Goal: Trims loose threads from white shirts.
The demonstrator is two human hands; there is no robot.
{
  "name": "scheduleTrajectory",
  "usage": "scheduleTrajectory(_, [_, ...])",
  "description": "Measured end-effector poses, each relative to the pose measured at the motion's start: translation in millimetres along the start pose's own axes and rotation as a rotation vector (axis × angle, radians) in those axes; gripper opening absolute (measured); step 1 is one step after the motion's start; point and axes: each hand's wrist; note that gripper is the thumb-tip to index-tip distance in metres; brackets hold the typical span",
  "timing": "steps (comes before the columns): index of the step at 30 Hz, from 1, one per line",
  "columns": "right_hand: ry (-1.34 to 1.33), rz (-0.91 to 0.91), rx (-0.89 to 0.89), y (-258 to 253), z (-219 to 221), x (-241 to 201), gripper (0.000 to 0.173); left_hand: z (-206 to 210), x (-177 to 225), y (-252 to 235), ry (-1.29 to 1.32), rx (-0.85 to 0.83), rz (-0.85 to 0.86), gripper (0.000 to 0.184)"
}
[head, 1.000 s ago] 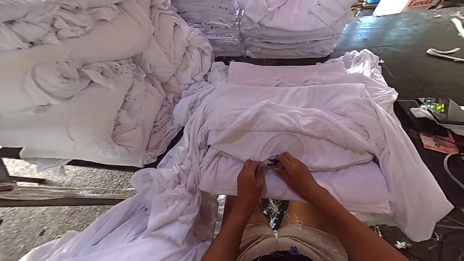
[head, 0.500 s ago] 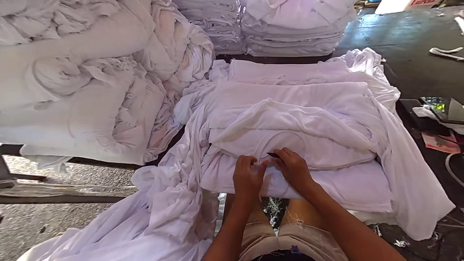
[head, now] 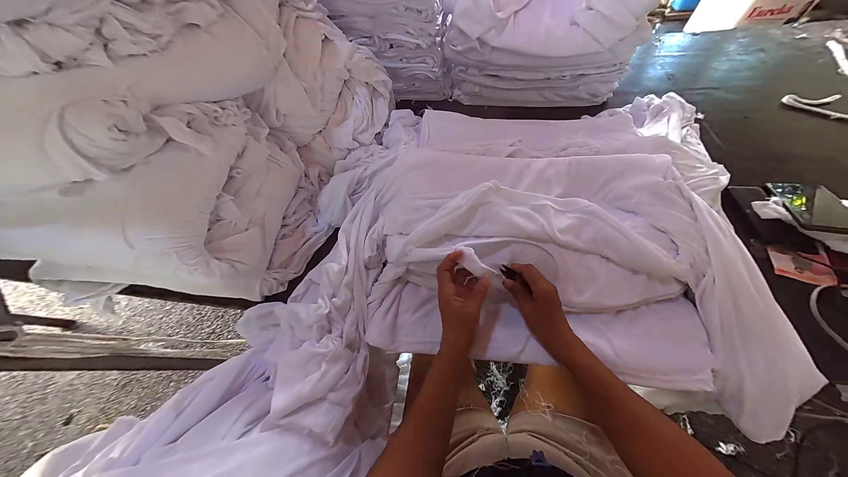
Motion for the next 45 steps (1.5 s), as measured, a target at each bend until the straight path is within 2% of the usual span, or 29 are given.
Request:
scheduleTrajectory(1, [-0.013, 0.002, 0.002, 0, 1, 0, 0.028, 2, -1, 2, -0.067, 0.027, 0.019, 0.053])
scheduleTrajectory(4, [0.003, -0.023, -0.01, 1, 2, -6, 0.029, 2, 0, 3, -0.087, 0.177, 0.024, 0.009])
scheduleTrajectory(7, [0.075, -0.122, -0.009, 2, 4, -13, 0.029, -6, 6, 4, 0.026, 0.148, 0.025, 0.016])
scheduleTrajectory(10, [0.141, -0.225, -0.014, 2, 8, -16, 0.03, -15, 12, 9, 0.082, 0.062, 0.051, 0.01])
scheduleTrajectory(16, [0.185, -0.305, -0.008, 1, 18, -28, 0.029, -18, 15, 16, 0.061, 0.028, 0.092, 0.014])
scheduleTrajectory(20, [0.18, -0.328, 0.004, 1, 19, -34, 0.023, -16, 17, 19, -0.002, -0.003, 0.114, 0.014])
scheduleTrajectory(25, [0.226, -0.297, 0.008, 2, 16, -37, 0.027, -18, 19, 21, -0.051, -0.025, 0.11, 0.016])
scheduleTrajectory(30, [0.216, -0.278, -0.005, -4, 14, -44, 0.025, -20, 15, 27, -0.22, -0.107, 0.155, 0.024])
scheduleTrajectory(32, [0.104, -0.182, -0.041, -10, 8, -48, 0.024, -22, 14, 30, -0.233, -0.118, 0.148, 0.025])
scheduleTrajectory(33, [-0.038, -0.083, -0.088, -12, 5, -51, 0.025, -23, 15, 31, -0.235, -0.122, 0.155, 0.026])
scheduleTrajectory(36, [-0.784, 0.327, -0.433, -19, -11, -58, 0.023, -29, 15, 36, -0.32, -0.169, 0.271, 0.033])
scheduleTrajectory(38, [-1.1, 0.395, -0.661, -20, -16, -53, 0.028, -33, 18, 39, -0.355, -0.161, 0.354, 0.037])
scheduleTrajectory(39, [-1.167, 0.4, -0.706, -21, -17, -52, 0.031, -32, 20, 42, -0.335, -0.129, 0.342, 0.036])
scheduleTrajectory(42, [-1.21, 0.408, -0.705, -19, -15, -50, 0.031, -23, 29, 42, -0.232, 0.043, 0.088, 0.02])
scheduleTrajectory(44, [-1.223, 0.426, -0.701, -16, -12, -50, 0.03, -17, 37, 36, -0.222, 0.056, -0.117, 0.026])
scheduleTrajectory(45, [-1.231, 0.434, -0.704, -15, -11, -50, 0.028, -16, 37, 34, -0.237, 0.037, -0.177, 0.021])
Point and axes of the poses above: each hand's wrist, its own y-axis away from the middle knuckle, its own z-axis out of the palm, x = y × z, and after that the axes turned 4 degrees about -y, right-handed
